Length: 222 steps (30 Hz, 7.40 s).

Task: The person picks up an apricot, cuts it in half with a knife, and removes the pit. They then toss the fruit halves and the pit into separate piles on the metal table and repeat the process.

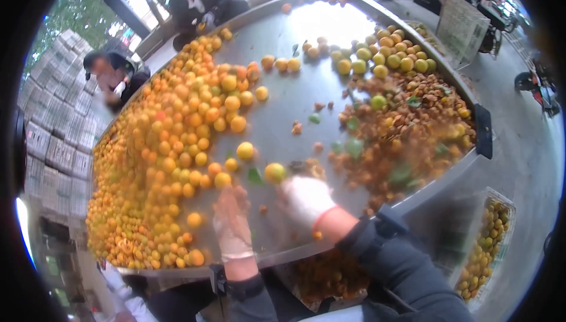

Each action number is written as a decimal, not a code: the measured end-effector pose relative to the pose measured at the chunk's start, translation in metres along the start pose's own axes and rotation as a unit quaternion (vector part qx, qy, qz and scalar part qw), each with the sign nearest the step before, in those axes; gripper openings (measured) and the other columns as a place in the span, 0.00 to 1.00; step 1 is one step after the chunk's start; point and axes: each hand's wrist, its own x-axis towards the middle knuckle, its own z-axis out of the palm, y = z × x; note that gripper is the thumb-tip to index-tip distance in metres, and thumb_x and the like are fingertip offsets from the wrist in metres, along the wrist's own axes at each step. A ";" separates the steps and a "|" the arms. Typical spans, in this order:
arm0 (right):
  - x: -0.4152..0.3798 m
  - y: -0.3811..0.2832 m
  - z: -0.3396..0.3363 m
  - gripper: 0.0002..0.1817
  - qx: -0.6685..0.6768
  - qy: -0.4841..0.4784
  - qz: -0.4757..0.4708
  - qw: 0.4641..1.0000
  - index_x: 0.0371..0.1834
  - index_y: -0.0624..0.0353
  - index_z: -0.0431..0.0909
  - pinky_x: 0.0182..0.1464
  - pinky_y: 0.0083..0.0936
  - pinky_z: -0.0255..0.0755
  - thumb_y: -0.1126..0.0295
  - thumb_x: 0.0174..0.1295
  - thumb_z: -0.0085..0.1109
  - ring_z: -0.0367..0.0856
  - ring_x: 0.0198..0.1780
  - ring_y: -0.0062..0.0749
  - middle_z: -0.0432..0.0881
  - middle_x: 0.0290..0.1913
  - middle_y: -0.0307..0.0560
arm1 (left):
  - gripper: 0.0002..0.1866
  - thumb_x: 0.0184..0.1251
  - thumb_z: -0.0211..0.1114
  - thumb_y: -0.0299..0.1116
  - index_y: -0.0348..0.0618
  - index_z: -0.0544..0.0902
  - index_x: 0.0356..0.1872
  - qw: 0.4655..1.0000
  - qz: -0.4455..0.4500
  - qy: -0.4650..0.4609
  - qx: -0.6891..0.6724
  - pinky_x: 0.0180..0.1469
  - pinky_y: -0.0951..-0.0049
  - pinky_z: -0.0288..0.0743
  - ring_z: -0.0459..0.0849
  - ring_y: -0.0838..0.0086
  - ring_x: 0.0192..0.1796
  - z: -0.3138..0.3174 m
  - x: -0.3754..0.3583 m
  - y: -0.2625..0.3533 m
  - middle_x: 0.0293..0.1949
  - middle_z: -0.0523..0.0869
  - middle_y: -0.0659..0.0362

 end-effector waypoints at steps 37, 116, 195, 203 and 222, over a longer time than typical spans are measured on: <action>-0.021 -0.002 0.020 0.20 0.375 -0.020 -0.081 0.923 0.55 0.56 0.78 0.43 0.41 0.73 0.68 0.57 0.56 0.81 0.39 0.56 0.83 0.39 0.62 | 0.25 0.66 0.64 0.29 0.31 0.71 0.62 0.944 0.077 -0.194 0.256 0.56 0.64 0.76 0.80 0.61 0.54 0.012 0.015 -0.011 0.56 0.79 0.45; -0.034 0.000 0.011 0.18 0.430 -0.113 -0.179 0.877 0.47 0.59 0.79 0.51 0.30 0.74 0.62 0.55 0.68 0.82 0.47 0.43 0.82 0.46 0.50 | 0.24 0.69 0.54 0.51 0.34 0.77 0.31 0.936 0.035 -0.348 0.041 0.51 0.55 0.77 0.83 0.59 0.34 0.043 -0.009 -0.005 0.29 0.83 0.48; -0.020 -0.007 -0.013 0.17 0.615 -0.059 0.099 0.780 0.49 0.59 0.73 0.26 0.16 0.71 0.66 0.58 0.63 0.76 0.27 0.15 0.80 0.34 0.38 | 0.12 0.71 0.53 0.29 0.40 0.78 0.50 0.795 0.358 -0.094 0.481 0.49 0.69 0.77 0.83 0.61 0.44 0.055 -0.024 -0.016 0.42 0.83 0.50; -0.026 0.009 -0.049 0.19 0.631 -0.028 0.069 0.772 0.50 0.60 0.74 0.23 0.16 0.72 0.73 0.54 0.65 0.79 0.22 0.21 0.82 0.31 0.41 | 0.13 0.73 0.54 0.36 0.39 0.76 0.49 0.998 -0.050 0.045 0.006 0.42 0.74 0.78 0.82 0.74 0.39 0.034 -0.011 -0.007 0.39 0.84 0.52; -0.030 0.006 -0.063 0.11 0.576 -0.025 0.076 0.814 0.44 0.61 0.83 0.43 0.20 0.74 0.73 0.58 0.62 0.79 0.39 0.20 0.83 0.35 0.37 | 0.26 0.74 0.54 0.44 0.33 0.71 0.62 0.967 -0.180 -0.182 -0.013 0.60 0.69 0.73 0.78 0.67 0.57 0.030 -0.029 -0.023 0.56 0.78 0.54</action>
